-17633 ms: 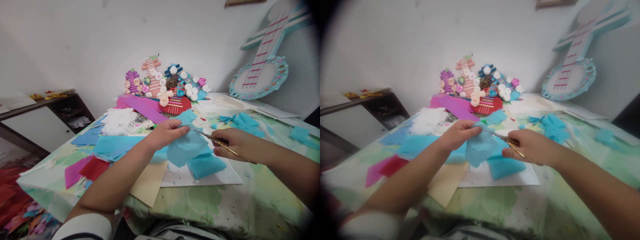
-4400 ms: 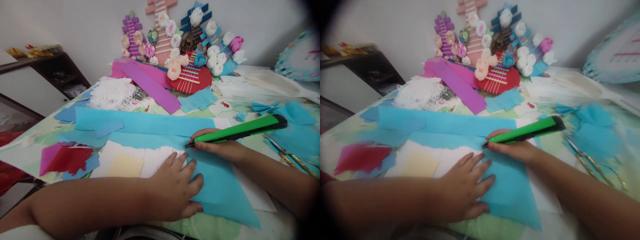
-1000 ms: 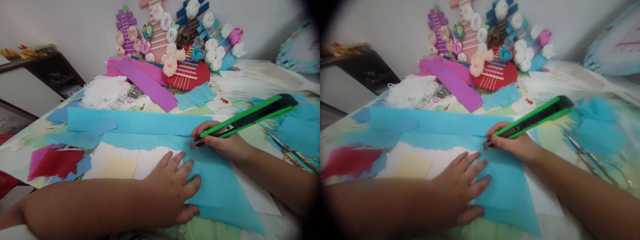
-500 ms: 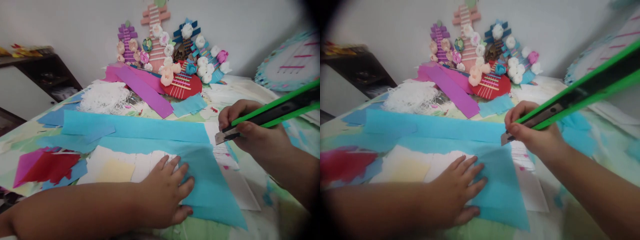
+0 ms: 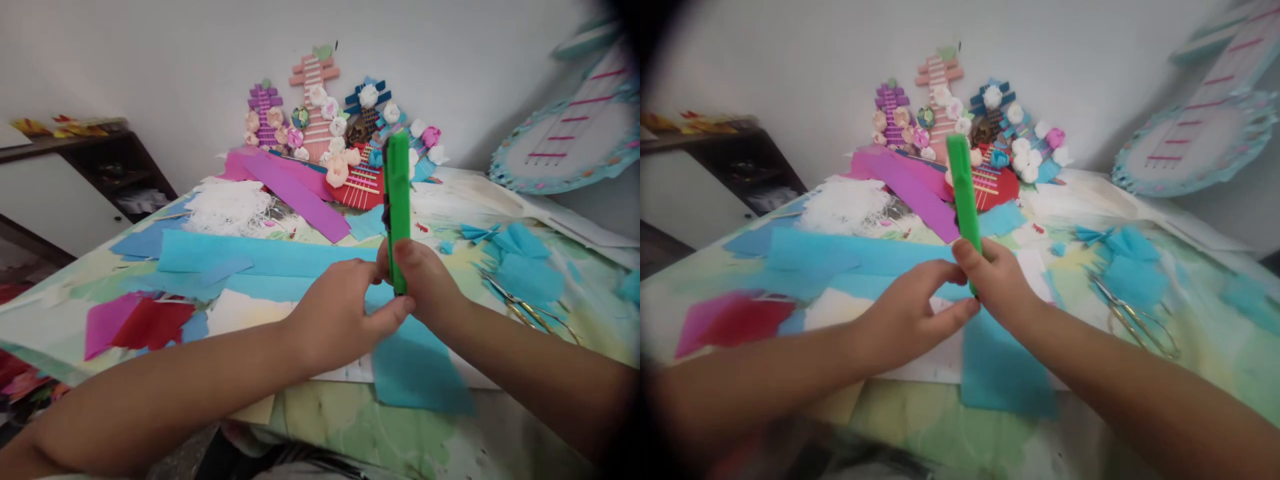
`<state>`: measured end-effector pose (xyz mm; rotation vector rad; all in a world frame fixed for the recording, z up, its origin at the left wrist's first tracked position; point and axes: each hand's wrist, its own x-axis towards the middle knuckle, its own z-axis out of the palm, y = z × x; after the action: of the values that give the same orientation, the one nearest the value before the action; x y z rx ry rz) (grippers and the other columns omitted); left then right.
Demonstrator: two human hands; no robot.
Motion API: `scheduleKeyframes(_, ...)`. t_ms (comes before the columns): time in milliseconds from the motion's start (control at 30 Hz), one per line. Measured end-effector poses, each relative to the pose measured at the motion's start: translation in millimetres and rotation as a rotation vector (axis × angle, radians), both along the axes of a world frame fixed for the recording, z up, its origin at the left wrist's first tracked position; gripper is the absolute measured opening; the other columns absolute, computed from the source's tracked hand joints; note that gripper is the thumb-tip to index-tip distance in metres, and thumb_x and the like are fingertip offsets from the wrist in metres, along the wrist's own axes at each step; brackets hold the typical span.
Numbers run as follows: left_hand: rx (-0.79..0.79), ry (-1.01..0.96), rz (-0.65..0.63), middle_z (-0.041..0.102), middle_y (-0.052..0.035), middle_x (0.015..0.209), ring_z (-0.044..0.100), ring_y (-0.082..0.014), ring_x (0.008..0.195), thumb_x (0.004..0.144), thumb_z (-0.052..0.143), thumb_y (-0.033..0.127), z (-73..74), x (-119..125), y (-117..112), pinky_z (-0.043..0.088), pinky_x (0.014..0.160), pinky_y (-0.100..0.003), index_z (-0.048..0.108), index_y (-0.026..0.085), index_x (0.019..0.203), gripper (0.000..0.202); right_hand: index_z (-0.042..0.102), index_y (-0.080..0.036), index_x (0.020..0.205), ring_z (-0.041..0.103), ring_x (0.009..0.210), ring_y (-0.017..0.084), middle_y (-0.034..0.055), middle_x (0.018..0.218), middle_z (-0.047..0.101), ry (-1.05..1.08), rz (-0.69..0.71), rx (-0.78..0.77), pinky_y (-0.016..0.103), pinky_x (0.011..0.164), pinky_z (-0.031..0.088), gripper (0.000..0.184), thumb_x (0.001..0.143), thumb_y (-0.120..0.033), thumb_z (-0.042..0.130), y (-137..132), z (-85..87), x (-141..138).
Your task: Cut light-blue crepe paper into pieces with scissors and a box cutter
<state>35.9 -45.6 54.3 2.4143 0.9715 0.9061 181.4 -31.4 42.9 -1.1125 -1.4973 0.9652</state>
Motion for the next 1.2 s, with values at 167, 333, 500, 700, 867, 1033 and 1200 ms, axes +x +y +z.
scheduleKeyframes(167, -0.191, -0.056, -0.004, 0.063, 0.0002, 0.075, 0.057, -0.0154, 0.07, 0.077, 0.054, 0.035, 17.3, -2, 7, 0.043, 0.062, -0.026, 0.06, 0.017, 0.077, 0.019, 0.041, -0.019, 0.053, 0.038, 0.036, 0.007, -0.0043, 0.043, 0.04, 0.182, -0.025, -0.101, 0.021, 0.032, 0.03, 0.049, 0.072, -0.064, 0.04, -4, 9.8, -22)
scheduleKeyframes(333, -0.363, -0.046, -0.106, 0.064, 0.0009, 0.073, 0.059, -0.0128, 0.068, 0.08, 0.049, 0.028, 22.0, -5, 13, 0.043, 0.063, -0.024, 0.06, 0.016, 0.074, 0.018, 0.048, -0.02, 0.064, 0.043, 0.032, 0.008, -0.005, 0.048, 0.048, 0.113, 0.072, -0.097, 0.021, 0.028, 0.035, 0.04, 0.07, -0.059, 0.05, -6, 13.8, -11)
scheduleKeyframes(500, -0.11, 0.236, -0.151, 0.061, 0.0004, 0.068, 0.056, -0.013, 0.062, 0.076, 0.051, 0.026, 25.0, -3, 19, 0.04, 0.054, -0.022, 0.06, 0.015, 0.073, 0.015, 0.056, -0.02, 0.079, 0.06, 0.073, 0.012, -0.0013, 0.077, 0.062, -0.153, 0.412, 0.008, 0.023, 0.064, 0.049, 0.021, 0.068, -0.035, 0.064, -5, 19.5, 21)
scheduleKeyframes(700, 0.16, 0.434, -0.207, 0.061, -0.0011, 0.074, 0.056, -0.0137, 0.067, 0.078, 0.052, 0.026, 22.0, 9, 31, 0.037, 0.057, -0.022, 0.06, 0.016, 0.077, 0.013, 0.056, -0.019, 0.082, 0.058, 0.067, 0.014, 0.0013, 0.074, 0.061, -0.398, 0.291, 0.085, 0.024, 0.056, 0.047, 0.028, 0.063, -0.036, 0.067, -4, 17.2, 40)
scheduleKeyframes(867, 0.421, 0.482, -0.009, 0.058, -0.0038, 0.068, 0.054, -0.0159, 0.063, 0.085, 0.043, 0.04, 11.9, 2, 30, 0.034, 0.053, -0.024, 0.06, 0.014, 0.08, 0.031, 0.059, -0.022, 0.095, 0.062, 0.073, 0.017, 0.0032, 0.081, 0.066, -0.305, 0.158, 0.056, 0.028, 0.065, 0.051, 0.033, 0.065, -0.035, 0.066, 10, -3.1, 55)
scheduleKeyframes(1033, 0.414, 0.545, -0.259, 0.052, -0.0022, 0.057, 0.049, -0.0168, 0.052, 0.085, 0.039, 0.039, -27.3, -7, -6, 0.035, 0.048, -0.028, 0.057, 0.016, 0.066, 0.034, 0.064, -0.02, 0.085, 0.063, 0.066, 0.016, 0.0029, 0.075, 0.068, -0.307, 0.076, -0.119, 0.029, 0.063, 0.051, 0.029, 0.062, -0.038, 0.067, 18, -28.2, 67)
scheduleKeyframes(1200, 0.397, 0.51, -0.315, 0.058, -0.0114, 0.089, 0.054, -0.0289, 0.085, 0.08, 0.044, 0.039, -68.9, -3, -24, 0.042, 0.073, -0.042, 0.057, 0.013, 0.085, 0.03, 0.065, -0.019, 0.076, 0.062, 0.066, 0.016, 0.0019, 0.073, 0.068, -0.334, 0.134, -0.132, 0.027, 0.062, 0.051, 0.023, 0.062, -0.038, 0.067, 16, -37.5, 64)
